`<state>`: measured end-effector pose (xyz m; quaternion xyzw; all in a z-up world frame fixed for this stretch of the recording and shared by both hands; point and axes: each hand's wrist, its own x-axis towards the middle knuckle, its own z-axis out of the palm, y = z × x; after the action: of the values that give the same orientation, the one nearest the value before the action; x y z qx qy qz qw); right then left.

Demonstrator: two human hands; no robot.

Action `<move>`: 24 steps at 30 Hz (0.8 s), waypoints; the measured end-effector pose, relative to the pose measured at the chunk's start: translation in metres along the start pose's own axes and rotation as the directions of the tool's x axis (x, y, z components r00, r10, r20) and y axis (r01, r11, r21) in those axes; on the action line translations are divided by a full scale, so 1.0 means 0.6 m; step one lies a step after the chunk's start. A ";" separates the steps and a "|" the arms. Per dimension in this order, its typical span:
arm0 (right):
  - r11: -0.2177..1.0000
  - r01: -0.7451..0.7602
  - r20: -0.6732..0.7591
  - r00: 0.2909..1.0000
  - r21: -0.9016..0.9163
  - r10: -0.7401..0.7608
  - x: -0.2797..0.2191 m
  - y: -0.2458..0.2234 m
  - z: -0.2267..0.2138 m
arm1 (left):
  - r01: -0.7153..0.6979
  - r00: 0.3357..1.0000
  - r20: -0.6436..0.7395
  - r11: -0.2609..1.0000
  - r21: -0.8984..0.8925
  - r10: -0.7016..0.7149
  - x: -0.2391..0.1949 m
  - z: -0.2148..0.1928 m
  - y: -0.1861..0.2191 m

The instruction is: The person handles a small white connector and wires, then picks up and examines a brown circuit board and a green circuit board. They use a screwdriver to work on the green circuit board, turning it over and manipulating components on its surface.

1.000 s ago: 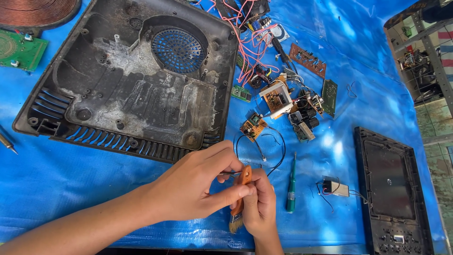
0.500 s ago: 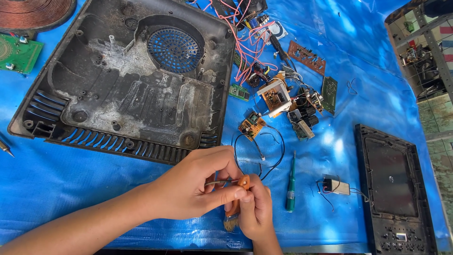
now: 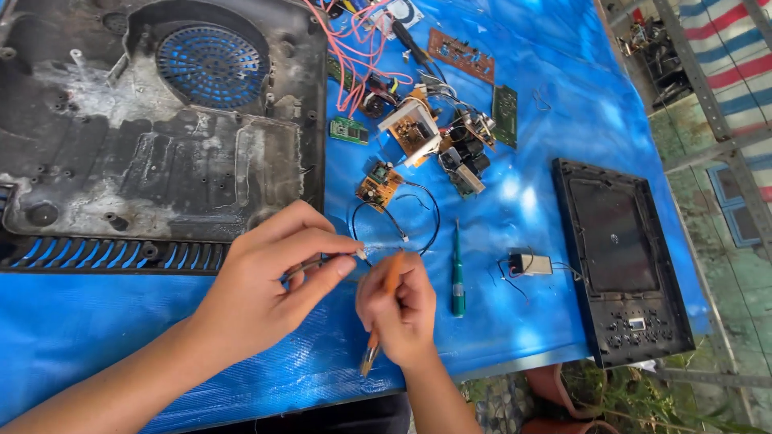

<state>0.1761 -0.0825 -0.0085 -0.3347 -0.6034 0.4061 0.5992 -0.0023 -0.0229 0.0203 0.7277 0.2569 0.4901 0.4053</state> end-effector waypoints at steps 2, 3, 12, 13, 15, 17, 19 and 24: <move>0.999 0.000 -0.051 0.999 0.040 0.002 -0.004 0.010 -0.011 | 0.007 1.000 -0.008 1.000 -0.001 -0.007 0.001 0.001 -0.002; 0.996 -0.003 -0.095 0.995 0.084 0.011 -0.006 0.015 -0.016 | 0.020 1.000 -0.023 1.000 -0.001 -0.020 0.001 0.000 -0.002; 0.998 -0.048 -0.197 0.979 0.038 0.054 -0.007 0.031 -0.031 | 0.007 1.000 -0.027 1.000 0.017 -0.006 0.002 0.001 -0.004; 0.998 -0.049 -0.196 0.979 0.037 0.056 0.000 0.029 -0.030 | 0.008 1.000 -0.028 1.000 0.016 -0.007 0.003 -0.001 -0.007; 0.976 -0.095 -0.357 0.934 -0.197 0.019 0.010 0.023 -0.026 | -0.051 0.999 -0.016 0.996 0.080 0.052 0.002 -0.004 -0.010; 0.974 -0.138 -0.444 0.895 -0.179 0.045 0.015 0.029 -0.038 | -0.101 0.995 -0.001 0.979 0.176 0.102 -0.001 -0.006 -0.017; 0.972 -0.175 -0.525 0.848 -0.157 0.067 0.016 0.033 -0.067 | -0.154 0.988 0.019 0.950 0.271 0.155 -0.004 -0.006 -0.026; 0.946 0.026 -0.779 0.561 -0.322 -0.281 0.022 -0.024 -0.137 | -0.178 0.984 0.050 0.935 0.306 0.170 -0.002 -0.007 -0.046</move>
<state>0.2586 -0.0700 0.0064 -0.5087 -0.3362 0.0640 0.7900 -0.0060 -0.0077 -0.0029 0.8076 0.2602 0.4694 0.2445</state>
